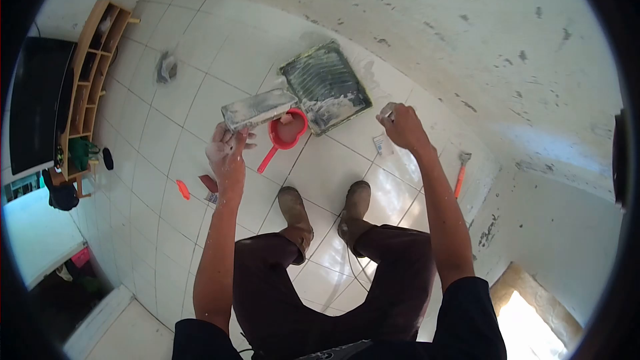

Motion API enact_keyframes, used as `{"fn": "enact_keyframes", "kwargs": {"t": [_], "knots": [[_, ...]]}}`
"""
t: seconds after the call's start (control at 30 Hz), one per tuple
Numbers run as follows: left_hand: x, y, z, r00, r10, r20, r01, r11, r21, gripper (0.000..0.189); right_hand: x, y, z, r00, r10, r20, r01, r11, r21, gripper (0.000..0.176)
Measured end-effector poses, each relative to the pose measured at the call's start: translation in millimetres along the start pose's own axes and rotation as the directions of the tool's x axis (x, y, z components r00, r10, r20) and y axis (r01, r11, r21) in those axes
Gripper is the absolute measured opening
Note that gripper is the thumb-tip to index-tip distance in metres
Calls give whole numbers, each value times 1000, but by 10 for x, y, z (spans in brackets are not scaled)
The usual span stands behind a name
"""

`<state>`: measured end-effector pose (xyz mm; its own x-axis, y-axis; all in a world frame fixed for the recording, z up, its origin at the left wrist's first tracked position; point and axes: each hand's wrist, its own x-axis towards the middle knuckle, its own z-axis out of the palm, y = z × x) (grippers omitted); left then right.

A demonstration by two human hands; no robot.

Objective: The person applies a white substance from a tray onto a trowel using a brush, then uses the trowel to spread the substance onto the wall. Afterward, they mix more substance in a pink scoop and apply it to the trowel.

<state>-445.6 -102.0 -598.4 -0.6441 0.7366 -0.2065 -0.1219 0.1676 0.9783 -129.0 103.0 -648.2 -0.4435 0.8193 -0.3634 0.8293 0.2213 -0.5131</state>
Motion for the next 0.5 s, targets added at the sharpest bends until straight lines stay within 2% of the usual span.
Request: {"fn": "enact_keyframes", "kwargs": {"t": [0.1,0.17,0.23,0.27,0.3,0.37,0.4,0.43,0.5], "knots": [[116,-503,-53,999,36,-27,-37,999,-40,22,386,146,411,994,-98,42,101,992,-73,32],[174,-807,-86,997,77,-6,-78,997,-21,34,661,257,735,987,-159,26,161,977,-139,33],[224,-1012,-57,997,78,-26,-78,997,-1,36,851,132,889,983,-138,118,160,966,-205,32],[271,-1087,-35,997,75,-32,-75,997,16,37,950,78,947,982,-153,114,174,962,-208,32],[329,-1122,-33,996,80,-40,-79,997,17,37,1009,44,1021,973,-184,143,214,947,-239,32],[569,-1076,-4,991,119,66,-129,977,167,36,1258,38,1180,961,-231,152,265,925,-271,32],[639,-1058,8,990,128,65,-137,977,165,36,1383,80,1270,928,-327,179,364,901,-237,31],[715,-1024,29,976,193,98,-208,962,180,34,1491,86,1312,885,-422,198,458,865,-205,31],[787,-987,22,956,263,134,-285,939,192,33,1615,60,1347,876,-453,165,482,828,-285,29]]}}
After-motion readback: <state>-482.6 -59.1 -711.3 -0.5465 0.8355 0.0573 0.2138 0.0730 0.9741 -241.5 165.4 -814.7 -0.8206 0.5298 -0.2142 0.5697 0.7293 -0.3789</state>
